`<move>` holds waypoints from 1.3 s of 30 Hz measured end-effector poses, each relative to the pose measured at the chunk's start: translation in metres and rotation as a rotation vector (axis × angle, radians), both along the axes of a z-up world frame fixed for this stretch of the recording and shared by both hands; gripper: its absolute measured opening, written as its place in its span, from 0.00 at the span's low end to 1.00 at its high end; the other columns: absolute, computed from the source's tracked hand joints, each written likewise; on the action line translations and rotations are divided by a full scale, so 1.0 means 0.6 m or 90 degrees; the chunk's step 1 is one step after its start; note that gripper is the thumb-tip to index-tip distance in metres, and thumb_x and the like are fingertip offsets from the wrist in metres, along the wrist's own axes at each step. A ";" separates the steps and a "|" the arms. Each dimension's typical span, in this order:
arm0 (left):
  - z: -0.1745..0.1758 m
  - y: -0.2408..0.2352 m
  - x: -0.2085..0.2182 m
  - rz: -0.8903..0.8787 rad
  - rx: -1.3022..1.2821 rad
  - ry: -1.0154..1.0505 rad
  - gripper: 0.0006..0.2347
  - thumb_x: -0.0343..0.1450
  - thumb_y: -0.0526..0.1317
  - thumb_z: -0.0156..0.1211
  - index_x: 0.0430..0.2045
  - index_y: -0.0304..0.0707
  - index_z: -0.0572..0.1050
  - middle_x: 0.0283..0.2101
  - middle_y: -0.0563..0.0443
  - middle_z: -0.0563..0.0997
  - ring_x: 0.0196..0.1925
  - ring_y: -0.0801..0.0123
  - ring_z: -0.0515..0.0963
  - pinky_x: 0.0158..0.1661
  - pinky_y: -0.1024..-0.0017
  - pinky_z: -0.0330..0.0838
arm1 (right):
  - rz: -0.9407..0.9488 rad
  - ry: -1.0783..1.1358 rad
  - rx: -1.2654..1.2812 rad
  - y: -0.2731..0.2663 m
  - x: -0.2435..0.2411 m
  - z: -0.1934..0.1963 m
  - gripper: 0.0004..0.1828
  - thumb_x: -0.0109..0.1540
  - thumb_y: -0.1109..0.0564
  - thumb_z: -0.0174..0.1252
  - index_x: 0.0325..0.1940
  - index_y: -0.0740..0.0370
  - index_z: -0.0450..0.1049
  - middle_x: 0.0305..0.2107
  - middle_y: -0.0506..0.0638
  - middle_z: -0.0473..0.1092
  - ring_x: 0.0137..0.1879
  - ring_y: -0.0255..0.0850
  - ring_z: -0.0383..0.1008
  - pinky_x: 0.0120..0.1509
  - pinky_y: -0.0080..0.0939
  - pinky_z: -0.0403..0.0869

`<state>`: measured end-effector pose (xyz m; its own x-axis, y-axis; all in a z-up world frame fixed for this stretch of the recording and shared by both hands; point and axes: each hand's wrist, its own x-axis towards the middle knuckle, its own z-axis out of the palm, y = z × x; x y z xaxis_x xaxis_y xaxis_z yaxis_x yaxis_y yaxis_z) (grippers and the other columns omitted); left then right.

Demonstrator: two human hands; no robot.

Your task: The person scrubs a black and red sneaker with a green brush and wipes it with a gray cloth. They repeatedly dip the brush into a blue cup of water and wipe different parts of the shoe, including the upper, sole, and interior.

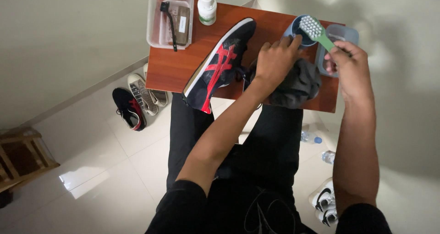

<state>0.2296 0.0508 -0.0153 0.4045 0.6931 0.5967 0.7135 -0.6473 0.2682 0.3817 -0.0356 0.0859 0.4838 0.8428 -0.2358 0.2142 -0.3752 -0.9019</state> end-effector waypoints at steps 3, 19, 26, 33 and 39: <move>0.021 -0.010 -0.027 -0.008 -0.021 0.003 0.25 0.71 0.55 0.66 0.58 0.46 0.66 0.44 0.52 0.85 0.34 0.59 0.85 0.34 0.62 0.74 | -0.036 0.173 0.066 -0.002 -0.015 0.002 0.12 0.71 0.60 0.49 0.58 0.64 0.71 0.29 0.47 0.66 0.29 0.34 0.64 0.33 0.32 0.63; 0.076 -0.071 -0.323 0.126 -0.080 0.245 0.38 0.53 0.53 0.82 0.59 0.49 0.71 0.62 0.40 0.69 0.68 0.40 0.65 0.63 0.46 0.60 | 0.247 0.385 0.161 0.026 -0.153 -0.058 0.12 0.62 0.69 0.46 0.46 0.57 0.64 0.30 0.56 0.64 0.30 0.41 0.62 0.34 0.37 0.63; 0.061 -0.036 -0.367 0.111 -0.025 0.184 0.45 0.50 0.55 0.86 0.61 0.45 0.67 0.59 0.44 0.69 0.57 0.53 0.75 0.45 0.54 0.71 | 0.336 -0.221 0.068 0.077 -0.182 -0.126 0.27 0.79 0.37 0.41 0.39 0.59 0.71 0.31 0.54 0.66 0.40 0.49 0.69 0.41 0.47 0.68; 0.044 -0.014 -0.382 0.136 0.059 0.113 0.44 0.51 0.53 0.87 0.58 0.41 0.66 0.55 0.48 0.69 0.49 0.63 0.79 0.40 0.62 0.70 | 0.355 -0.609 0.292 0.119 -0.272 -0.192 0.30 0.73 0.43 0.52 0.17 0.52 0.68 0.16 0.55 0.69 0.33 0.56 0.73 0.40 0.53 0.70; 0.021 -0.012 -0.382 0.109 0.050 0.040 0.43 0.52 0.51 0.88 0.58 0.38 0.65 0.55 0.43 0.68 0.46 0.58 0.81 0.39 0.59 0.68 | 0.299 -0.749 0.278 0.149 -0.197 -0.200 0.32 0.75 0.43 0.54 0.16 0.52 0.67 0.14 0.52 0.62 0.32 0.52 0.70 0.43 0.49 0.67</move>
<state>0.0005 0.0437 -0.0026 0.3234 0.7068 0.6291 0.8285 -0.5327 0.1727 0.2634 0.0538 -0.0339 -0.1427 0.8831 0.4470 0.9687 0.2173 -0.1201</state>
